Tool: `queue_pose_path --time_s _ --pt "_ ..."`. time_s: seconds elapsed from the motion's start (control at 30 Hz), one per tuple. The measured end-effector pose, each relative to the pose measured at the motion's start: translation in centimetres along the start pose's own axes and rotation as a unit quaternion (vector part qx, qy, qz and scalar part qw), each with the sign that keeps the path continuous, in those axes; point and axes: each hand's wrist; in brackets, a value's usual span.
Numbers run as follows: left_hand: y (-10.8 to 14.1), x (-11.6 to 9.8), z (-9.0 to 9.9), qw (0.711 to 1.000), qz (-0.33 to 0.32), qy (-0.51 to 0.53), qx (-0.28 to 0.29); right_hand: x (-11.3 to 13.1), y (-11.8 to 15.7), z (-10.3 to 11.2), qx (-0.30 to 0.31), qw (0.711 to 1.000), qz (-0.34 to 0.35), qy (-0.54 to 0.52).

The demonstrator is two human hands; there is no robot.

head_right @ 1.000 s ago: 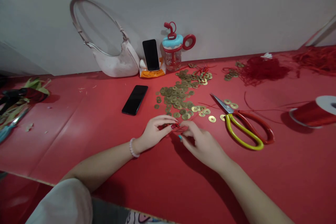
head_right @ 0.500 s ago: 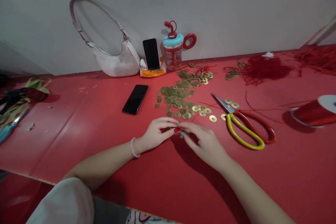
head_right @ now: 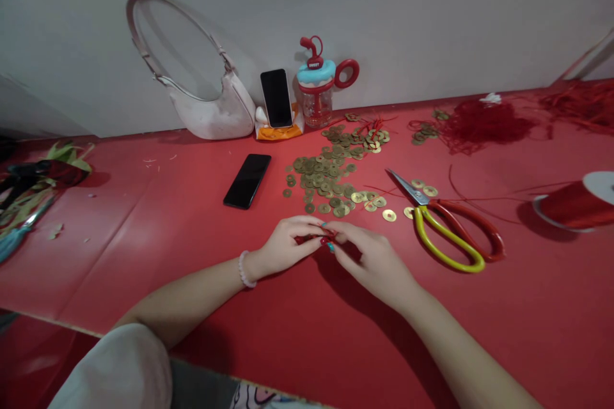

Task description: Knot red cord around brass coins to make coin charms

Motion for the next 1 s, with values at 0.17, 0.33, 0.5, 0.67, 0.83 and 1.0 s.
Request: queue_pose_path --time_s 0.17,0.33,0.5,0.67,0.83,1.0 --pt "0.11 -0.18 0.06 1.0 0.001 0.003 0.019 0.34 -0.24 0.25 -0.014 0.999 0.036 0.024" --pt "0.09 -0.29 0.13 0.999 -0.013 0.006 0.034 0.51 -0.22 0.31 -0.019 0.999 0.021 0.021" --pt "0.07 -0.2 0.15 0.999 -0.019 -0.01 0.049 0.43 -0.07 0.23 0.014 1.0 -0.013 0.011" --pt "0.07 -0.18 0.14 0.998 -0.024 -0.017 0.052 0.33 -0.03 0.3 0.044 0.998 -0.034 0.0" --pt "0.0 -0.46 0.26 0.998 -0.018 -0.022 0.062 0.21 0.01 0.32 0.064 0.997 -0.048 -0.014" --pt "-0.02 -0.49 0.32 0.997 -0.018 -0.024 0.07 0.34 0.02 0.35 0.069 0.996 -0.053 -0.022"
Point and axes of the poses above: each hand's wrist, its own y-axis away from the middle knuckle, its own z-axis out of the back of the hand, x = y × z, and after that the axes turned 4 degrees about -x, right-handed
